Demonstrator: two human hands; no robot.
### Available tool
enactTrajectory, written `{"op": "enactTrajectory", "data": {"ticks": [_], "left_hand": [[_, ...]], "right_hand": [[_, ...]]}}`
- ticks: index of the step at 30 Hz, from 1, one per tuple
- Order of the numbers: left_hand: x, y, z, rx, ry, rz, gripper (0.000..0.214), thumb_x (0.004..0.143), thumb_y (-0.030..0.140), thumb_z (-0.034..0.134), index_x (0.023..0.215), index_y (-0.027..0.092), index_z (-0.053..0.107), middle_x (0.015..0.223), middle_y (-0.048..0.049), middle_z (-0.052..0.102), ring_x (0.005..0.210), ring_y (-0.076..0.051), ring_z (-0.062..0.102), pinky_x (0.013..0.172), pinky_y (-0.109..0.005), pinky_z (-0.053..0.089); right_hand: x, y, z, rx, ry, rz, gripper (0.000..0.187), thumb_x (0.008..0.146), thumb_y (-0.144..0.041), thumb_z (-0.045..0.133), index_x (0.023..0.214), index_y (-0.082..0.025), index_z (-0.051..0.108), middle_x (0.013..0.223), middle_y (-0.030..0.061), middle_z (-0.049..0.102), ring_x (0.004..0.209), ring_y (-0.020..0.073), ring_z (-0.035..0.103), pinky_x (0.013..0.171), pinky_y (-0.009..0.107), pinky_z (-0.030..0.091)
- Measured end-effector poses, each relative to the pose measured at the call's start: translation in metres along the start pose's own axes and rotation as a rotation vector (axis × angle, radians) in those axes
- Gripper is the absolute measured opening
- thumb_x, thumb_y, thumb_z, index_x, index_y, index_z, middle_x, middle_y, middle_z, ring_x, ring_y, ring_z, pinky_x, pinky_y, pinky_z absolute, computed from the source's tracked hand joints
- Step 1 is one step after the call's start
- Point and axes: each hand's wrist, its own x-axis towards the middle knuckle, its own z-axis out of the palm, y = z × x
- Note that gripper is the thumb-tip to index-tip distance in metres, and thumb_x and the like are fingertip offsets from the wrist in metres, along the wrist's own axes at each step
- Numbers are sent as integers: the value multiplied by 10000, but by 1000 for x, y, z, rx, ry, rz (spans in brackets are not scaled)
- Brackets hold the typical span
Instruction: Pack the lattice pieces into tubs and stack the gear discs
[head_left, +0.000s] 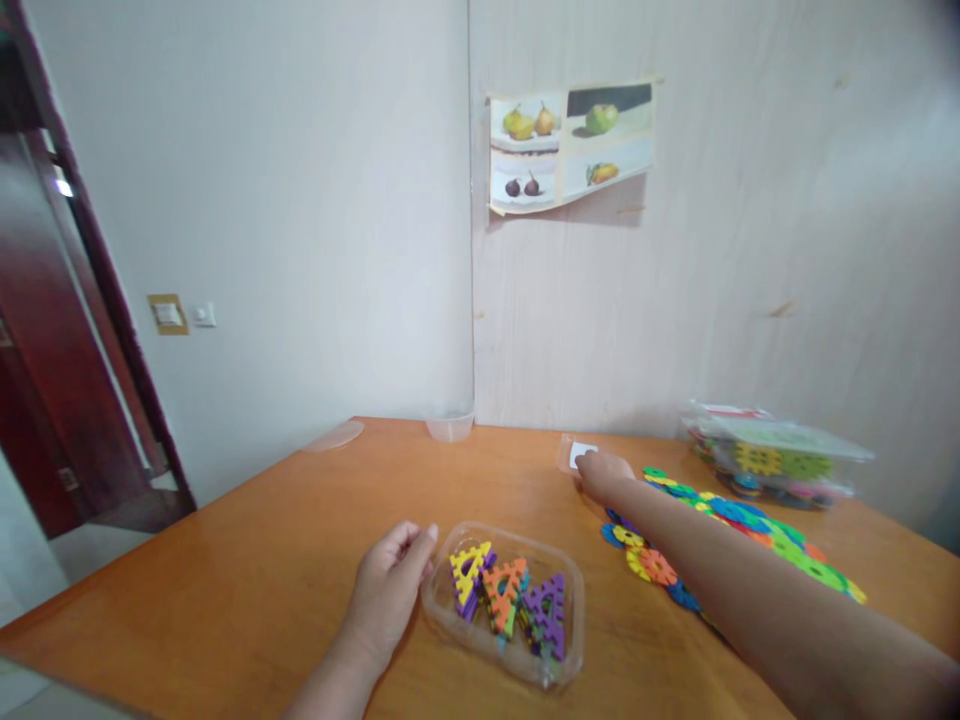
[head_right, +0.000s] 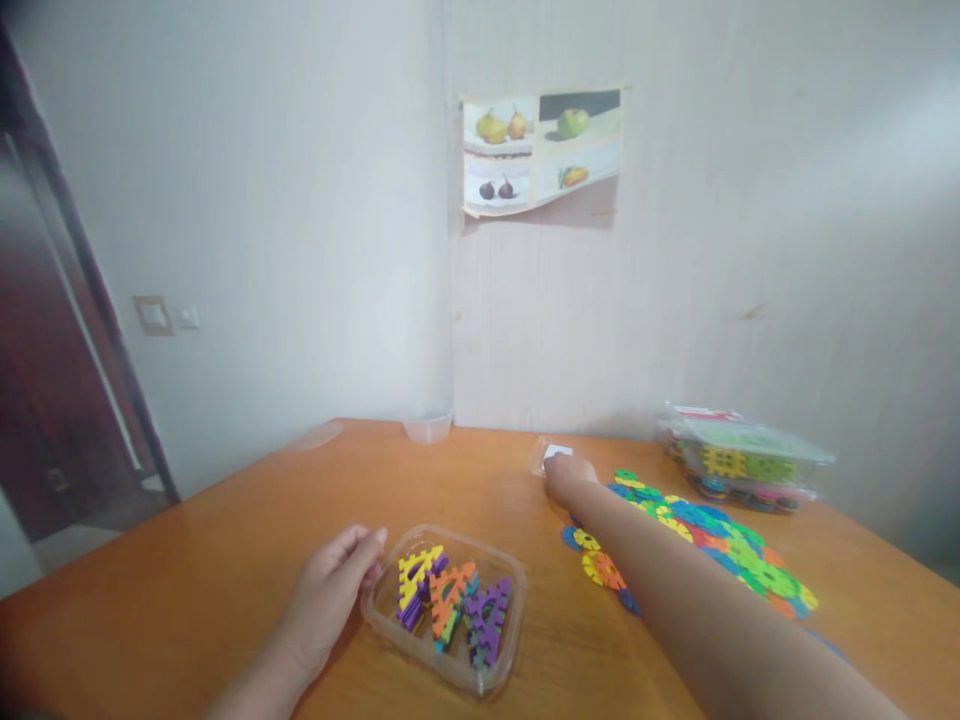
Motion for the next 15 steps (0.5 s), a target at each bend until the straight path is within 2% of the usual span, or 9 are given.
{"op": "enactTrajectory", "data": {"ticks": [5, 9, 15], "left_hand": [[0, 0, 1, -14, 7, -10, 398, 815, 543, 594, 642, 199, 491, 559, 48, 493, 568, -122, 442, 591, -224, 375], [-1, 1, 3, -38, 16, -13, 385, 806, 527, 605, 639, 197, 494, 553, 48, 500, 563, -118, 439, 582, -218, 372], [0, 0, 3, -80, 28, -18, 373, 798, 520, 619, 651, 193, 517, 564, 45, 518, 580, -119, 463, 579, -213, 381]], "right_hand": [[-5, -2, -2, -8, 56, -27, 223, 924, -215, 550, 1081, -101, 661, 1136, 201, 653, 1016, 260, 656, 816, 338, 501], [-18, -2, -10, -10, 142, -47, 250, 906, -179, 499, 1108, -115, 629, 1125, 194, 658, 977, 255, 670, 753, 308, 472], [-52, 3, -30, 5, 299, -58, 258, 918, -243, 426, 1108, -154, 576, 1054, 152, 674, 898, 245, 664, 676, 292, 416]]}}
